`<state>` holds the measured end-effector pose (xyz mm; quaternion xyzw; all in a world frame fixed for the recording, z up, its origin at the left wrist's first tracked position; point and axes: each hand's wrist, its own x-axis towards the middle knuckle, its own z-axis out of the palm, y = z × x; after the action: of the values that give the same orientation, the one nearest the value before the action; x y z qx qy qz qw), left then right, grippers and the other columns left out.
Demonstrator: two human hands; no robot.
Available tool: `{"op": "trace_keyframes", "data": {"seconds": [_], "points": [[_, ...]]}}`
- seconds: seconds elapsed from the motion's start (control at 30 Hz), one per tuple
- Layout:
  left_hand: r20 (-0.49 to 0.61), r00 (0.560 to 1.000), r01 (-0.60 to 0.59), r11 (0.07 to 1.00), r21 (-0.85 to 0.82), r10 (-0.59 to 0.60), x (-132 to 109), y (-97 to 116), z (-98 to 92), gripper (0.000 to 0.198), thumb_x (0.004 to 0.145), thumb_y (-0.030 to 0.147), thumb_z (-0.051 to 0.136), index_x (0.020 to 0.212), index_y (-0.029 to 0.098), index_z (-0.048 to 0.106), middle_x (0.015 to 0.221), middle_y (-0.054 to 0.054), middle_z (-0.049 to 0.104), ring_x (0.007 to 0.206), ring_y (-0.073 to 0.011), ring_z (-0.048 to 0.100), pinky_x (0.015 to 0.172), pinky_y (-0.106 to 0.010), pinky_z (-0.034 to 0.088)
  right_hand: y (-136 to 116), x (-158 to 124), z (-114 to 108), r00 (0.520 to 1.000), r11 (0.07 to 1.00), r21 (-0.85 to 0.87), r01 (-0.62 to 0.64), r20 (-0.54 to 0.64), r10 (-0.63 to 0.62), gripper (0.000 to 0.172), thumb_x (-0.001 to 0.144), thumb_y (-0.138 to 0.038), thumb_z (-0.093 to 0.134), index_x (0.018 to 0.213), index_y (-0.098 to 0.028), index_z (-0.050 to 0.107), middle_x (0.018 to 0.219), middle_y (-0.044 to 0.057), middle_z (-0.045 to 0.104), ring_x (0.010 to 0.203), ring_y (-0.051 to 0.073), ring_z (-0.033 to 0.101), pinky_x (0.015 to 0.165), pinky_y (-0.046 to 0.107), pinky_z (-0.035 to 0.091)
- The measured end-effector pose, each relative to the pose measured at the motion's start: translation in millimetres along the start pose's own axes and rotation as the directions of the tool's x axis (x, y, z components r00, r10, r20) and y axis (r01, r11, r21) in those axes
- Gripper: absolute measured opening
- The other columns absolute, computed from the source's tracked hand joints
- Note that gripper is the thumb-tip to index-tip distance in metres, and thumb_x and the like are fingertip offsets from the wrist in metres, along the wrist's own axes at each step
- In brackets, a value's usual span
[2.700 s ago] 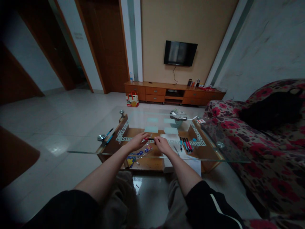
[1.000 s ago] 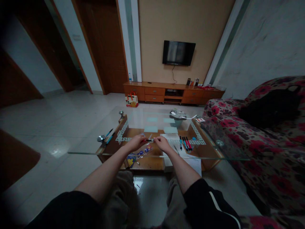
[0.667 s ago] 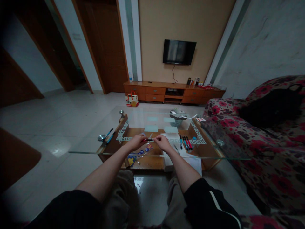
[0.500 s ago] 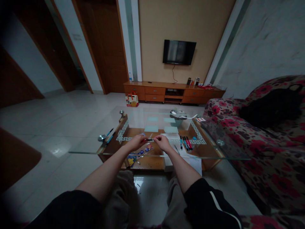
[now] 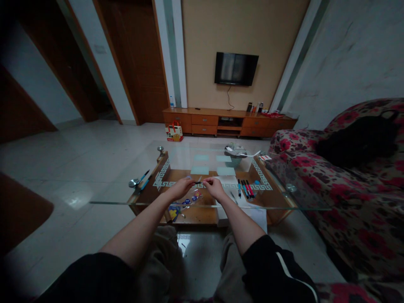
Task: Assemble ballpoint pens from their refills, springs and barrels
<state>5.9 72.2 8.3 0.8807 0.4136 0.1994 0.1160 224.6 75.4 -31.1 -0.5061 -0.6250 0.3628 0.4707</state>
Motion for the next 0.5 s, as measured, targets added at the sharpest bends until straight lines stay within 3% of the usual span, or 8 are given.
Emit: {"op": "trace_keyframes", "data": {"seconds": [0.13, 0.33, 0.5], "points": [[-0.012, 1.000, 0.002, 1.000, -0.015, -0.002, -1.0, 1.4, -1.2, 0.024, 0.095, 0.028, 0.052, 0.117, 0.023, 0.057, 0.100, -0.006, 0.069, 0.087, -0.0192, 0.064, 0.074, -0.026, 0.046, -2.2, -1.7, -0.1, 1.000, 1.000, -0.004, -0.007, -0.016, 0.007, 0.027, 0.076, -0.039, 0.065, 0.086, -0.015, 0.072, 0.082, 0.007, 0.072, 0.075, 0.019, 0.063, 0.073, 0.032, 0.050], [-0.016, 0.999, 0.029, 1.000, -0.011, -0.029, -2.7, -2.0, -0.3, 0.014, 0.095, 0.026, 0.049, 0.106, 0.023, 0.058, 0.095, -0.005, 0.069, 0.086, -0.0196, 0.064, 0.075, -0.027, 0.046, -2.9, -2.3, 0.3, 1.000, 1.000, -0.005, -0.017, -0.019, 0.017, 0.028, 0.077, -0.041, 0.065, 0.086, -0.015, 0.071, 0.080, 0.006, 0.071, 0.071, 0.018, 0.063, 0.069, 0.030, 0.050], [-0.033, 0.999, 0.031, 1.000, -0.006, -0.031, -1.9, -7.7, 3.4, 0.019, 0.097, 0.028, 0.045, 0.098, 0.020, 0.062, 0.097, -0.008, 0.067, 0.088, -0.0195, 0.063, 0.079, -0.028, 0.046, 0.8, -1.4, -2.5, 0.999, 0.999, -0.036, -0.019, -0.041, 0.017, 0.029, 0.078, -0.042, 0.064, 0.087, -0.015, 0.071, 0.081, 0.006, 0.072, 0.070, 0.017, 0.063, 0.065, 0.029, 0.050]]}}
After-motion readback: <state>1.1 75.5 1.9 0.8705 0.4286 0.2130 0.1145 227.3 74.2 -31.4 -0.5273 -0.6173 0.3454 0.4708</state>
